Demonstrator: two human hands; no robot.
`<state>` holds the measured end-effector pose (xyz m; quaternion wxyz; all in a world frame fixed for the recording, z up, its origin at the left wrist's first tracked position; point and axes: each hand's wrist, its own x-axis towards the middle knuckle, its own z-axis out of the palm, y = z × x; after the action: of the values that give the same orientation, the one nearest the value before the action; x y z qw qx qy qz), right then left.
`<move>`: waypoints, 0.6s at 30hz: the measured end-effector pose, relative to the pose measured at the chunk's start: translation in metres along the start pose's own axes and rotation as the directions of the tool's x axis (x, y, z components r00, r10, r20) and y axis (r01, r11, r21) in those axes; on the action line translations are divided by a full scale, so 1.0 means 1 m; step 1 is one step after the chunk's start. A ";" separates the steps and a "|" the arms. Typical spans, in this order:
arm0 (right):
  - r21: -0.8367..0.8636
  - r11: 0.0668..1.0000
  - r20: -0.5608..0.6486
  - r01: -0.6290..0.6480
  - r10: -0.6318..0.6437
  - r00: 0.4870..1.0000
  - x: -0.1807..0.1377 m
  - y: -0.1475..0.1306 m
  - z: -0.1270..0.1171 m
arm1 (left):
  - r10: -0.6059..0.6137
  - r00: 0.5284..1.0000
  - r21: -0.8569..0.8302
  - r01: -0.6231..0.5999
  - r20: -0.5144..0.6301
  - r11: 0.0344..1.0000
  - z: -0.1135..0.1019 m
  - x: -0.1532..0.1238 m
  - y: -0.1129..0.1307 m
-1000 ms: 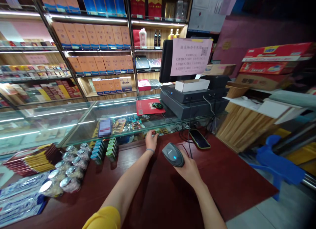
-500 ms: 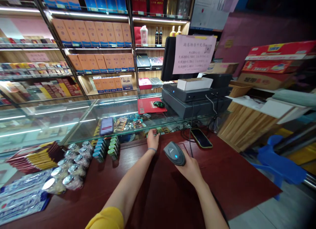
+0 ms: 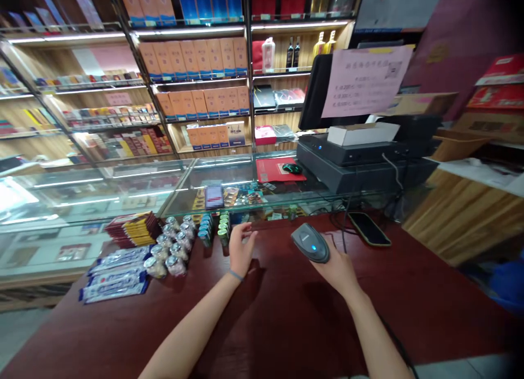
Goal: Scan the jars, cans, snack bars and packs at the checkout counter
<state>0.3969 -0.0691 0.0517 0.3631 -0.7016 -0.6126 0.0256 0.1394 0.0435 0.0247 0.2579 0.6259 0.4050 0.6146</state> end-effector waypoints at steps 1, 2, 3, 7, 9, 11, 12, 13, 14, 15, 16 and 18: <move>0.003 1.000 0.011 -0.009 0.009 1.000 0.001 -0.006 0.002 | 0.008 1.000 0.031 -0.007 -0.024 0.999 -0.017 0.000 -0.002; 0.006 1.000 0.020 -0.014 0.014 1.000 0.001 -0.011 0.003 | 0.011 0.998 0.064 -0.007 -0.055 0.998 -0.033 -0.001 -0.006; 0.011 1.000 0.024 -0.012 0.012 1.000 0.002 -0.017 0.005 | 0.011 0.996 0.093 -0.002 -0.090 0.996 -0.047 -0.001 -0.010; 0.075 0.997 0.031 0.030 -0.032 0.999 0.004 -0.042 0.017 | 0.006 0.985 0.168 0.023 -0.173 0.985 -0.084 -0.004 -0.030; 0.130 0.991 0.050 0.027 -0.034 0.998 0.004 -0.053 0.026 | 0.017 0.991 0.194 0.010 -0.136 0.981 -0.091 -0.008 -0.036; 0.192 0.981 0.072 0.011 -0.025 0.997 0.002 -0.063 0.035 | 0.014 0.997 0.229 0.004 -0.077 0.973 -0.094 -0.011 -0.038; 0.223 0.975 0.082 0.005 -0.024 0.996 0.001 -0.066 0.040 | 0.005 0.999 0.251 0.009 -0.052 0.968 -0.094 -0.012 -0.039; 0.252 0.968 0.090 0.000 -0.024 0.996 -0.001 -0.069 0.045 | -0.006 1.000 0.274 0.015 -0.031 0.962 -0.094 -0.012 -0.040; 0.275 0.961 0.099 -0.003 -0.025 0.995 -0.003 -0.070 0.049 | -0.018 1.000 0.297 0.020 -0.009 0.955 -0.094 -0.012 -0.040; 0.291 0.957 0.106 -0.001 -0.031 0.994 -0.004 -0.071 0.053 | -0.030 0.999 0.316 0.025 0.012 0.948 -0.093 -0.012 -0.041; 0.298 0.955 0.112 0.005 -0.040 0.993 -0.006 -0.070 0.057 | -0.042 0.999 0.331 0.028 0.034 0.943 -0.093 -0.012 -0.042; 0.272 0.962 0.118 0.030 -0.064 0.991 -0.010 -0.066 0.063 | -0.070 0.994 0.346 0.037 0.082 0.937 -0.092 -0.012 -0.043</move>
<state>0.3087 -0.0490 0.0371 0.4164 -0.6280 -0.6415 0.1442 0.0422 0.0406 -0.0077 0.1797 0.6780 0.5107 0.4972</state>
